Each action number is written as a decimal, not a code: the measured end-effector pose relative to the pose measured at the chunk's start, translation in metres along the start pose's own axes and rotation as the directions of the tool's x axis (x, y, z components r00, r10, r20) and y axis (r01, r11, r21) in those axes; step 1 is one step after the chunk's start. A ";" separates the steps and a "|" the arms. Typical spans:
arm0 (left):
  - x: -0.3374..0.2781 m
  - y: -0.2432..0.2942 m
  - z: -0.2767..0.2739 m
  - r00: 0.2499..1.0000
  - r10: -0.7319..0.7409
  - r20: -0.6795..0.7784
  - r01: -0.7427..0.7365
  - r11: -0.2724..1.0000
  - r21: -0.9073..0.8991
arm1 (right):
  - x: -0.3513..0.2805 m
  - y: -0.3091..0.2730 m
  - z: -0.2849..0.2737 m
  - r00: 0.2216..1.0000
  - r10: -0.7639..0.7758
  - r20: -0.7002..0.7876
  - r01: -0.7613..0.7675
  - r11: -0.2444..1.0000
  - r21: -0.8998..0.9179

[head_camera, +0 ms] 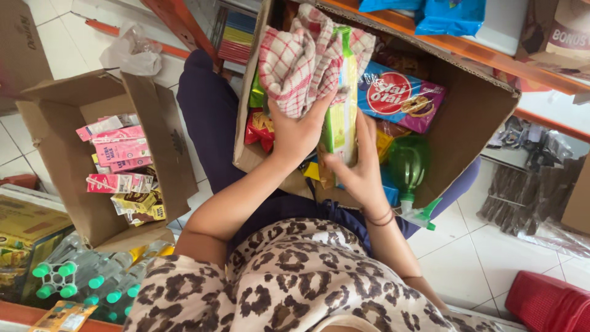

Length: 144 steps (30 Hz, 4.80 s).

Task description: The person wipes packages of snacks and drinks with a cloth, uses a scanner on them, and places some onto a shelf.

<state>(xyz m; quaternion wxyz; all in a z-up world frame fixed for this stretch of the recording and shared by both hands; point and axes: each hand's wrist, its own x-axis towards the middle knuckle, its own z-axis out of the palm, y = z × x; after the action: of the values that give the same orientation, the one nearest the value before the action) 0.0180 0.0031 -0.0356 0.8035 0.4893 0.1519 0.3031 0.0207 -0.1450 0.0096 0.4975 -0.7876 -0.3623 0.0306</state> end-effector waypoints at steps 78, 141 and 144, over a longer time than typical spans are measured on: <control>0.005 -0.007 -0.015 0.760 -0.217 0.613 -0.239 0.783 0.574 | -0.053 0.120 -0.017 0.894 0.369 0.254 -0.278 0.011 0.961; 0.043 -0.009 0.121 0.822 -0.105 0.560 -0.027 0.975 0.222 | 0.015 0.144 -0.274 0.766 0.479 -0.428 -0.034 0.695 0.719; 0.057 -0.011 0.112 0.859 -0.102 0.502 -0.010 0.976 0.216 | 0.031 0.137 -0.285 0.805 0.475 -0.354 -0.039 0.638 0.769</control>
<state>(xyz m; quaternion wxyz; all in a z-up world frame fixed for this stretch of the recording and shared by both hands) 0.1256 -0.0419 0.0112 0.7654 0.6307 -0.0233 0.1257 0.2345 -0.3766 0.0523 0.8375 -0.5436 -0.0467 0.0291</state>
